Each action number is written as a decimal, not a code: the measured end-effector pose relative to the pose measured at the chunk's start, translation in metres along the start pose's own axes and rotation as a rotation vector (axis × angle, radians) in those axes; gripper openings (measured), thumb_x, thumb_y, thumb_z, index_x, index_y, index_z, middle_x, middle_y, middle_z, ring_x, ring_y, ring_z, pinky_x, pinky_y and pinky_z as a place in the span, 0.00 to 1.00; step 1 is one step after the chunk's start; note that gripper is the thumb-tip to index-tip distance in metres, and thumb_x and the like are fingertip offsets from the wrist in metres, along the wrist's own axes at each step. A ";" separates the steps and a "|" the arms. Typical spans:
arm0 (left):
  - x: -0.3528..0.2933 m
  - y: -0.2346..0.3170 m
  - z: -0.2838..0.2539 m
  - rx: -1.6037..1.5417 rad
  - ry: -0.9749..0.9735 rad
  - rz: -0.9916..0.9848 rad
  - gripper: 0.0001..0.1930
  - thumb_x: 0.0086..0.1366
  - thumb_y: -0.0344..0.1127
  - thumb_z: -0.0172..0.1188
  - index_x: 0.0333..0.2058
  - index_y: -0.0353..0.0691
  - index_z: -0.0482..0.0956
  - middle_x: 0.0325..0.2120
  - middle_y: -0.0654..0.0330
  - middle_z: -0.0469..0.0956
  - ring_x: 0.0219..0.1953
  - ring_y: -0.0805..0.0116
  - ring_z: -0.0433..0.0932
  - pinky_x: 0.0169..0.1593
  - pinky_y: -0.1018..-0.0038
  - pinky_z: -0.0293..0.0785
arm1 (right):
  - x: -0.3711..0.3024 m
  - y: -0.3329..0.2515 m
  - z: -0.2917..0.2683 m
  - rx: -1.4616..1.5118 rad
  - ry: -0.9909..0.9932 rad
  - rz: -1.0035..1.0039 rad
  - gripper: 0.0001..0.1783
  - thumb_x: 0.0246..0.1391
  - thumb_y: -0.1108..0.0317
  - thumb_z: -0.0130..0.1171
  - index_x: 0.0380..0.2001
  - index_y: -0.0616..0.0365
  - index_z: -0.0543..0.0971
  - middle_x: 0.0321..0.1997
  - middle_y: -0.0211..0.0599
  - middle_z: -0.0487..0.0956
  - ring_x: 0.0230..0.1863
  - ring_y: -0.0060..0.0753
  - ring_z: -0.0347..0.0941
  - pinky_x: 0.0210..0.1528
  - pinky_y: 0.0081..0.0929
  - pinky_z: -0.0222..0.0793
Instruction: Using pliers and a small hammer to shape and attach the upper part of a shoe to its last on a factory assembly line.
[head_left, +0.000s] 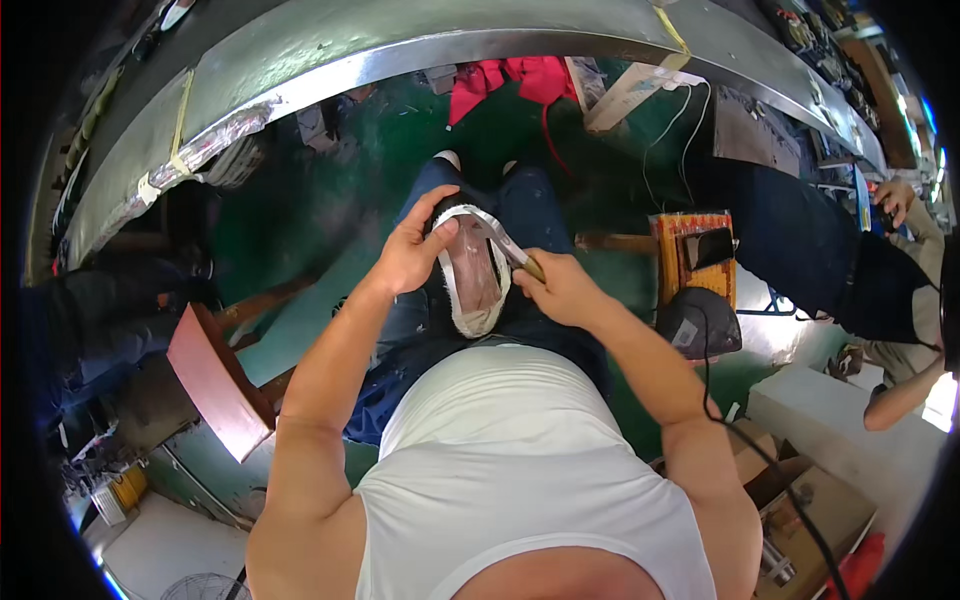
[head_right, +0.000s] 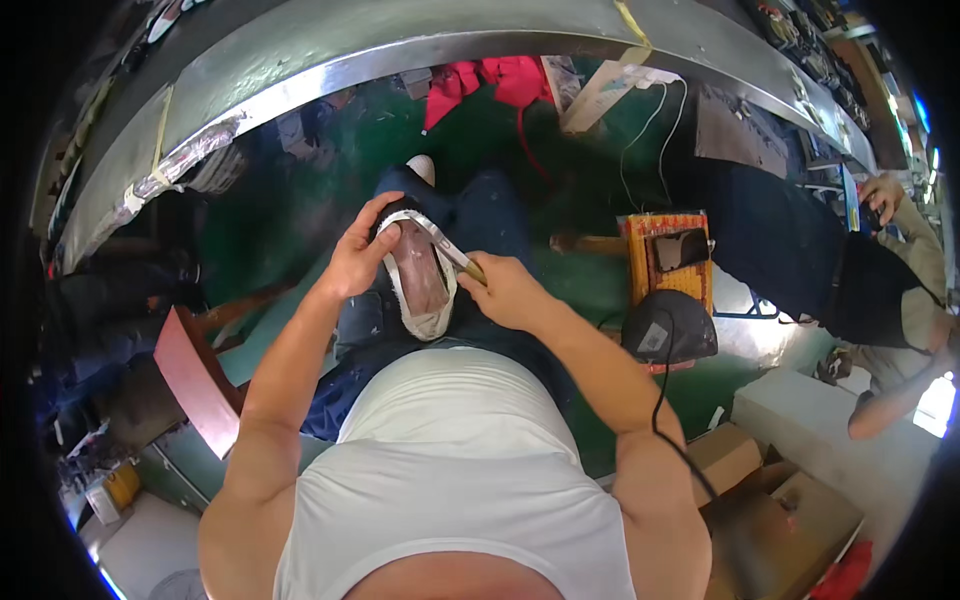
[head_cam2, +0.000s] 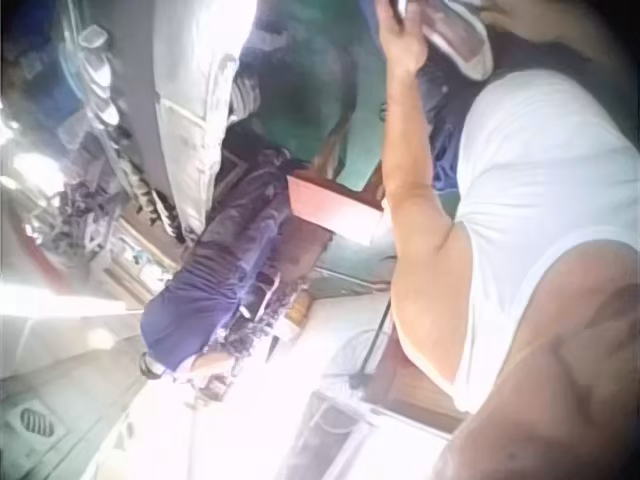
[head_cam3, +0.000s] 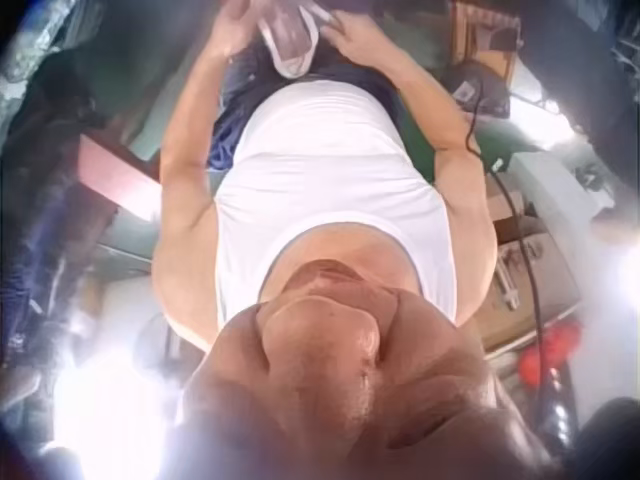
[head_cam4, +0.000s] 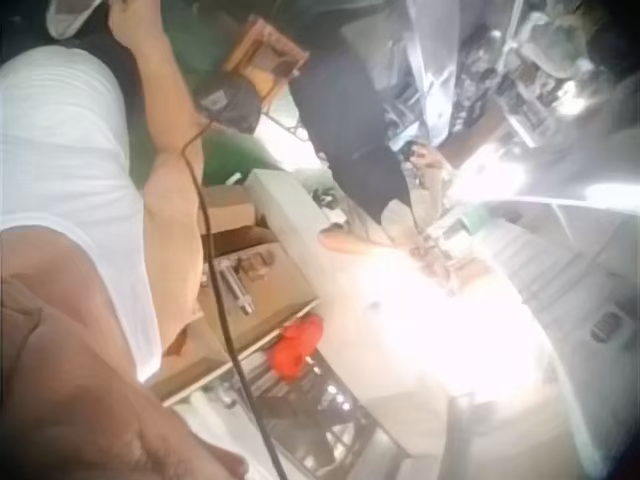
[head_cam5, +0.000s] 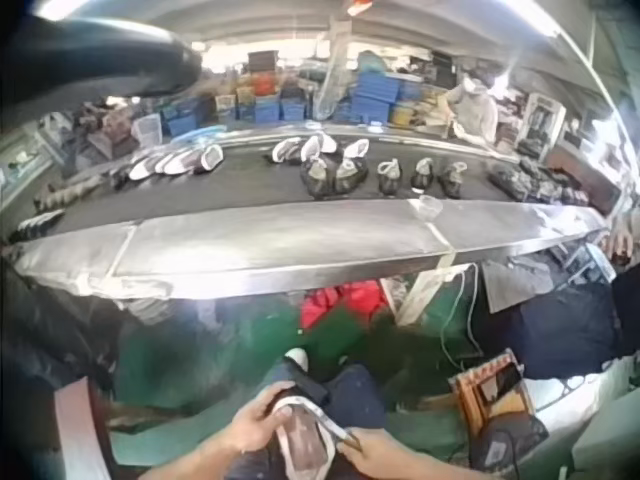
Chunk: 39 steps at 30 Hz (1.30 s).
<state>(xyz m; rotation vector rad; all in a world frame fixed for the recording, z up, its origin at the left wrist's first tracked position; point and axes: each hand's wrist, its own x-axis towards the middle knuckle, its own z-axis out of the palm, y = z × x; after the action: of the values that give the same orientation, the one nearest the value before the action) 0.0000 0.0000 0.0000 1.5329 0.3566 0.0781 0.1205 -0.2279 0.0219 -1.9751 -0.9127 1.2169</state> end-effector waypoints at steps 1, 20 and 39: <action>-0.001 -0.005 -0.001 0.011 0.012 0.010 0.24 0.71 0.36 0.56 0.64 0.46 0.64 0.54 0.61 0.70 0.55 0.71 0.68 0.61 0.74 0.63 | 0.008 0.012 0.013 -0.011 0.151 -0.126 0.15 0.60 0.65 0.58 0.47 0.63 0.76 0.35 0.55 0.80 0.38 0.52 0.80 0.39 0.40 0.73; 0.004 -0.008 -0.005 -0.168 0.181 -0.099 0.25 0.66 0.36 0.62 0.60 0.41 0.70 0.50 0.58 0.75 0.51 0.72 0.72 0.56 0.74 0.68 | -0.032 -0.055 -0.035 0.175 -0.099 0.079 0.14 0.62 0.65 0.53 0.44 0.65 0.75 0.29 0.40 0.80 0.31 0.33 0.77 0.35 0.31 0.70; -0.036 -0.015 0.045 0.797 0.117 0.416 0.32 0.72 0.50 0.44 0.64 0.29 0.60 0.54 0.41 0.69 0.55 0.44 0.66 0.62 0.53 0.56 | 0.069 -0.009 -0.057 0.234 0.207 -0.139 0.26 0.51 0.45 0.65 0.28 0.62 0.78 0.22 0.37 0.76 0.25 0.33 0.72 0.32 0.35 0.70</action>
<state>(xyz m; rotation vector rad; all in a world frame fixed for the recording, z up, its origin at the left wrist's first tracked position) -0.0241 -0.0540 -0.0088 2.3846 0.1534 0.3896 0.1941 -0.1757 0.0173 -1.7815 -0.7535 0.9735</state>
